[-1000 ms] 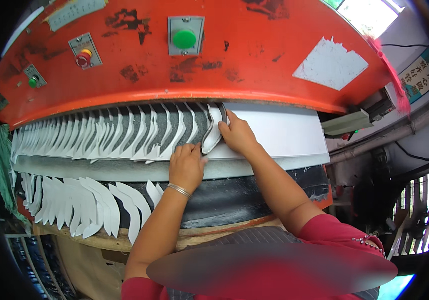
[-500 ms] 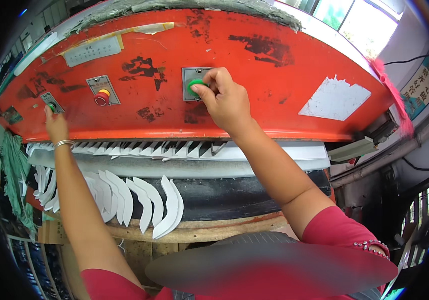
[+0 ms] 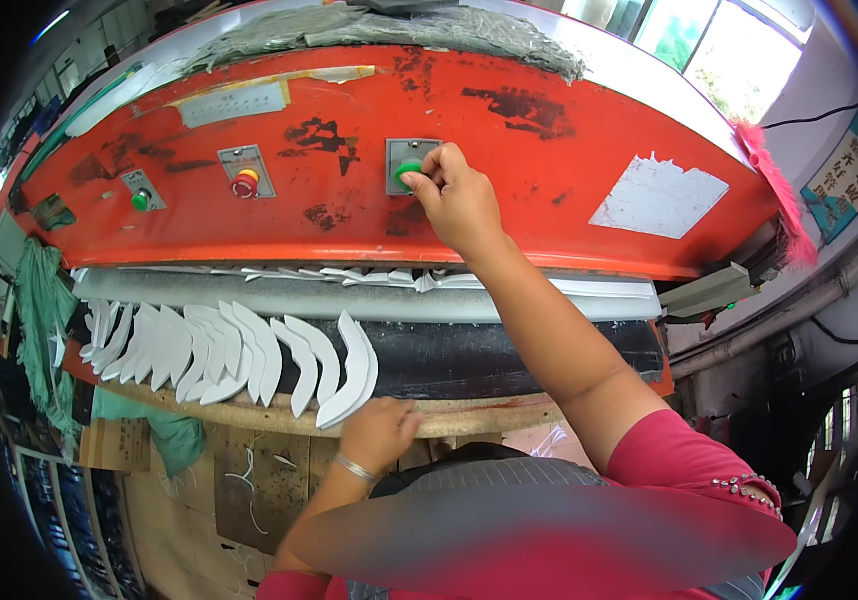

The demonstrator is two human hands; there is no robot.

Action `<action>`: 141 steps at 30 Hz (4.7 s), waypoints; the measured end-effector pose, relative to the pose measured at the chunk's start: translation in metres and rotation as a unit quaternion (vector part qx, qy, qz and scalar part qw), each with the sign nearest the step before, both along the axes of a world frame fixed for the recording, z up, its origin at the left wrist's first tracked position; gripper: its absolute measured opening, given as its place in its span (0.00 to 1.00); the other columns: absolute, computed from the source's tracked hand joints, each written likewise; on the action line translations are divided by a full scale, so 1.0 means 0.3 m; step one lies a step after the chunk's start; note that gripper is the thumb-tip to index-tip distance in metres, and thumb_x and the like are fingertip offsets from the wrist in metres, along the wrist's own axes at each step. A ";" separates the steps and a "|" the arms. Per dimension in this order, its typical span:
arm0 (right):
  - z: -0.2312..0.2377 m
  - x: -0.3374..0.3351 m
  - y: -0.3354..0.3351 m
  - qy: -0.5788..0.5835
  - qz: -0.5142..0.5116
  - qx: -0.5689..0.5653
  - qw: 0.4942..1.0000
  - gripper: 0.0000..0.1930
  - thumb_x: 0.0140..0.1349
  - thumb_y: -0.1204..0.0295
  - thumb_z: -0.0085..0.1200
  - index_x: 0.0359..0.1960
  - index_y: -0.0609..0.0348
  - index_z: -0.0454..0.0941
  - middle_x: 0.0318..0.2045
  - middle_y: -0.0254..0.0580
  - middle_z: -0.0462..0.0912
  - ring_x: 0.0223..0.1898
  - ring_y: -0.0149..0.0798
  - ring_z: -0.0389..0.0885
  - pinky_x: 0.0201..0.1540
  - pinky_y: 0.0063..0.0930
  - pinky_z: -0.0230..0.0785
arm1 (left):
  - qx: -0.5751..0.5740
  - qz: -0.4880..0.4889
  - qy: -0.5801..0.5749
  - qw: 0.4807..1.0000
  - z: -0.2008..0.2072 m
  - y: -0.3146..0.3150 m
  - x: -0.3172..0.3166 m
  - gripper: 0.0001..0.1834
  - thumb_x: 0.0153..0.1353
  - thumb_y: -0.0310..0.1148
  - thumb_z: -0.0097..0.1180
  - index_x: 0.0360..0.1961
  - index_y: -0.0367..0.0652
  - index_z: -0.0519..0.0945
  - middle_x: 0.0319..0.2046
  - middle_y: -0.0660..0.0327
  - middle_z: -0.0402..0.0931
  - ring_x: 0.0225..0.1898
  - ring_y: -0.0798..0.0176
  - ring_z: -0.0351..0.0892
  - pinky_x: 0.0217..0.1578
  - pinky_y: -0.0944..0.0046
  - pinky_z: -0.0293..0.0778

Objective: Operating a hydraulic press machine with a metal die to cut shoe upper components from sheets of material and collecting them in a sack.

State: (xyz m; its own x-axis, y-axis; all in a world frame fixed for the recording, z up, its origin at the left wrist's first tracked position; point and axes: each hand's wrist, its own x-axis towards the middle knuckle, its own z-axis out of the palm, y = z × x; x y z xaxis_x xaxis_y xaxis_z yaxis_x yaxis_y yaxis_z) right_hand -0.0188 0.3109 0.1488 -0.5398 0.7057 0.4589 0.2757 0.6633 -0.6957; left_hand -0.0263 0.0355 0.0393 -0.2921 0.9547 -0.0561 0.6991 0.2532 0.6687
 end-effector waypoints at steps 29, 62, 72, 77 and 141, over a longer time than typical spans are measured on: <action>-0.380 0.335 -0.150 -0.425 0.236 0.266 0.832 0.20 0.49 0.73 0.57 0.46 0.55 0.75 0.47 0.44 0.79 0.54 0.45 0.73 0.62 0.46 0.54 | 0.044 -0.118 -0.066 0.990 -0.173 -0.248 0.006 0.22 0.58 0.43 0.58 0.49 0.39 0.77 0.44 0.53 0.76 0.46 0.50 0.73 0.49 0.57 0.69; -0.558 0.693 -0.585 0.032 0.207 0.076 0.975 0.17 0.53 0.76 0.57 0.46 0.60 0.74 0.40 0.47 0.82 0.39 0.43 0.83 0.41 0.29 0.73 | 0.226 -0.070 -0.263 0.935 -0.118 -0.151 0.219 0.44 0.37 0.35 0.75 0.57 0.47 0.65 0.37 0.59 0.74 0.38 0.65 0.74 0.39 0.64 0.72; -0.369 0.825 -0.429 -0.124 0.279 0.006 0.952 0.25 0.46 0.84 0.52 0.50 0.53 0.73 0.41 0.47 0.81 0.44 0.51 0.80 0.46 0.37 0.73 | 0.304 0.073 -0.434 0.845 -0.211 -0.116 0.240 0.14 0.64 0.25 0.51 0.49 0.40 0.64 0.47 0.52 0.73 0.43 0.63 0.77 0.45 0.61 0.80; -0.225 0.834 -0.261 -0.076 0.230 0.060 0.968 0.22 0.55 0.73 0.59 0.53 0.60 0.71 0.47 0.49 0.77 0.45 0.46 0.79 0.49 0.32 0.70 | 0.392 0.099 -0.255 0.879 -0.148 -0.194 0.122 0.15 0.57 0.18 0.51 0.47 0.36 0.75 0.53 0.48 0.73 0.48 0.63 0.76 0.48 0.63 0.75; -0.036 0.141 0.053 -0.020 0.051 0.010 0.998 0.19 0.54 0.60 0.63 0.38 0.55 0.68 0.19 0.41 0.78 0.23 0.45 0.79 0.25 0.35 0.70 | 0.232 0.351 0.005 0.907 0.286 0.172 -1.215 0.29 0.61 0.26 0.48 0.65 0.37 0.62 0.64 0.55 0.63 0.64 0.61 0.62 0.62 0.67 0.56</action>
State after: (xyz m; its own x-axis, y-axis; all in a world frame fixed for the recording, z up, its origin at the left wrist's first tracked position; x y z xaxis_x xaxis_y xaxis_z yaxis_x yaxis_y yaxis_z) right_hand 0.0236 0.3268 0.1380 -0.6274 0.6368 0.4481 0.2332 0.7027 -0.6721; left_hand -0.3909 0.0871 0.1250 -0.8355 0.4531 0.3110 0.4814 0.3306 0.8117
